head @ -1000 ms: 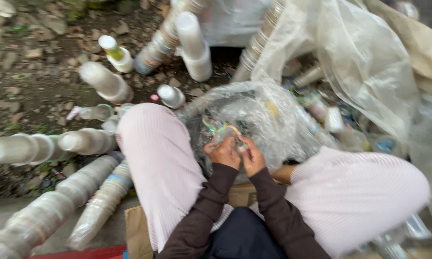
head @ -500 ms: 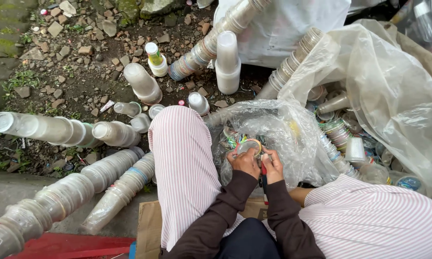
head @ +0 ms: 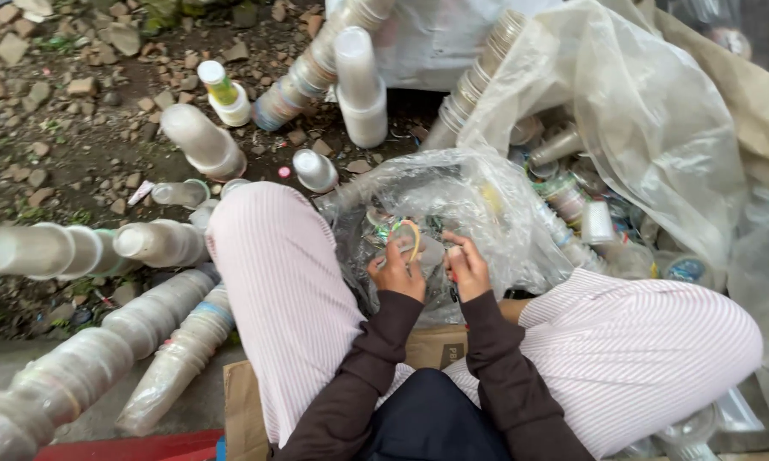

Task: Removing the top rims from plastic cups using a small blade and stacking the cups

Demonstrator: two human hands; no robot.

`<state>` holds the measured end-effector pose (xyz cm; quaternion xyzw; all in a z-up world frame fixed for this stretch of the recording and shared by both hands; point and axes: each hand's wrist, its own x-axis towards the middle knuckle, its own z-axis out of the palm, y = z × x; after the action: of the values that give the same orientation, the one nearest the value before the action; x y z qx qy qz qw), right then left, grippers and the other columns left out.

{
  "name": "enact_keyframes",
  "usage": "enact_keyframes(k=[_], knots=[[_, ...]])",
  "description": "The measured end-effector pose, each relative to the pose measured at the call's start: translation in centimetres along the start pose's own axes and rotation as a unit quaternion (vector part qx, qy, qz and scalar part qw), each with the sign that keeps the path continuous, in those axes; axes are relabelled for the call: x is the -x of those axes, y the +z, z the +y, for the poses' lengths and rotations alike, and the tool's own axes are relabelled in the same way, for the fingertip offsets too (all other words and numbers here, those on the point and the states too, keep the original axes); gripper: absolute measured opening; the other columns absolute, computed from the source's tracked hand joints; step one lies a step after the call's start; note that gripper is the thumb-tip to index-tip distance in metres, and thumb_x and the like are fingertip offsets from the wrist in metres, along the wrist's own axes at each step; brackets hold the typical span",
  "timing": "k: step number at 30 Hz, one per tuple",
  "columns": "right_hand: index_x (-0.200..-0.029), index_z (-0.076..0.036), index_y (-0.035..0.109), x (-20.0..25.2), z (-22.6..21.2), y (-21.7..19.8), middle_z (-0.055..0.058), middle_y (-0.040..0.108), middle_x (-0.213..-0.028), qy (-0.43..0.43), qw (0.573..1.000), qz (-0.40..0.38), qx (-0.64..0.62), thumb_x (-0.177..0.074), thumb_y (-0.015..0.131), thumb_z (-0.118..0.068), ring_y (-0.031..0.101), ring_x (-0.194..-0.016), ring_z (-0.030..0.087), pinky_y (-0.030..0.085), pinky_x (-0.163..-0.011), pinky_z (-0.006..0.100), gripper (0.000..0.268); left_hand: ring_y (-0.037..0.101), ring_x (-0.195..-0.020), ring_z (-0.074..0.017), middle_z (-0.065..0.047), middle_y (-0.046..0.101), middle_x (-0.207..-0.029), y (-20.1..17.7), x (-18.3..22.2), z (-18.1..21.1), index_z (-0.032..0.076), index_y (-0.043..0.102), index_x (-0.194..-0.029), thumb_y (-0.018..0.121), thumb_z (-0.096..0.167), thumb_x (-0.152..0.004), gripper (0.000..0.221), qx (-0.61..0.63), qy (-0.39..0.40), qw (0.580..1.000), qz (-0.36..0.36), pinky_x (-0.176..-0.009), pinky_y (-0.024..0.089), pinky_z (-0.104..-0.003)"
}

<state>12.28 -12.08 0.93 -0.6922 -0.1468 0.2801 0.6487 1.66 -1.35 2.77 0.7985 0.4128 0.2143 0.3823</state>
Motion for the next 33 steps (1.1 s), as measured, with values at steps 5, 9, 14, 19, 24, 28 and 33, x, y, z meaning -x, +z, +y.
enact_keyframes(k=[5, 9, 14, 19, 24, 28, 33], knots=[[-0.141, -0.015, 0.059, 1.6, -4.2, 1.0, 0.010, 0.070, -0.079, -0.070, 0.987, -0.056, 0.136, -0.100, 0.063, -0.020, 0.061, -0.064, 0.016, 0.055, -0.065, 0.031, 0.042, 0.075, -0.082, -0.0250, -0.001, 0.080, -0.093, 1.4, 0.2, -1.8, 0.019, 0.066, -0.121, 0.068, 0.014, -0.092, 0.029, -0.019, 0.025, 0.999, -0.010, -0.106, 0.031, -0.045], [-0.148, -0.022, 0.052, 2.6, -7.8, 2.2, 0.013, 0.065, -0.138, -0.121, 0.955, -0.094, 0.255, -0.098, 0.061, -0.032, 0.063, -0.117, 0.043, 0.052, -0.095, 0.053, 0.052, 0.076, -0.079, -0.0249, -0.007, 0.080, -0.086, 0.7, 0.1, -0.9, 0.016, 0.072, -0.120, 0.068, 0.009, -0.090, 0.031, -0.038, 0.033, 0.999, -0.012, -0.109, 0.031, -0.045], [-0.150, -0.026, 0.053, 2.7, -8.9, 2.4, 0.011, 0.062, -0.142, -0.114, 0.946, -0.098, 0.288, -0.101, 0.056, -0.029, 0.058, -0.125, 0.041, 0.048, -0.102, 0.053, 0.049, 0.074, -0.071, -0.0230, -0.005, 0.078, -0.078, 0.5, 0.0, -0.5, 0.018, 0.074, -0.120, 0.066, 0.009, -0.091, 0.032, -0.053, 0.063, 0.996, -0.014, -0.110, 0.028, -0.048], [-0.148, -0.030, 0.055, 2.5, -7.1, 1.8, 0.006, 0.063, -0.141, -0.110, 0.941, -0.090, 0.308, -0.101, 0.055, -0.030, 0.059, -0.125, 0.037, 0.049, -0.102, 0.051, 0.048, 0.074, -0.074, -0.0205, 0.000, 0.076, -0.074, 0.9, -0.2, -1.2, 0.026, 0.076, -0.107, 0.068, 0.009, -0.085, 0.028, -0.073, 0.082, 0.994, -0.015, -0.110, 0.028, -0.048], [-0.144, -0.029, 0.057, 2.0, -2.9, 1.3, 0.008, 0.066, -0.136, -0.043, 0.954, -0.052, 0.292, -0.102, 0.054, -0.032, 0.061, -0.123, 0.037, 0.048, -0.104, 0.051, 0.042, 0.074, -0.069, -0.0169, -0.002, 0.075, -0.070, 2.5, 0.7, -1.6, 0.025, 0.076, -0.105, 0.070, 0.011, -0.082, 0.028, -0.088, 0.118, 0.989, -0.007, -0.111, 0.027, -0.049], [-0.143, -0.029, 0.057, 1.2, -4.2, 1.6, 0.008, 0.067, -0.135, -0.052, 0.962, -0.053, 0.263, -0.104, 0.051, -0.032, 0.060, -0.124, 0.038, 0.049, -0.103, 0.051, 0.040, 0.073, -0.069, -0.0185, -0.004, 0.075, -0.070, 2.0, 0.9, -1.1, 0.023, 0.076, -0.115, 0.067, 0.009, -0.083, 0.036, -0.079, 0.128, 0.988, -0.023, -0.112, 0.027, -0.048], [-0.150, -0.021, 0.052, 1.7, -6.3, 1.9, 0.008, 0.058, -0.148, -0.094, 0.969, -0.110, 0.203, -0.104, 0.050, -0.025, 0.052, -0.135, 0.034, 0.042, -0.110, 0.050, 0.046, 0.073, -0.067, -0.0191, -0.004, 0.074, -0.067, 1.9, 0.0, -1.5, 0.021, 0.075, -0.116, 0.068, 0.008, -0.080, 0.039, -0.059, 0.074, 0.995, -0.016, -0.111, 0.028, -0.045]])
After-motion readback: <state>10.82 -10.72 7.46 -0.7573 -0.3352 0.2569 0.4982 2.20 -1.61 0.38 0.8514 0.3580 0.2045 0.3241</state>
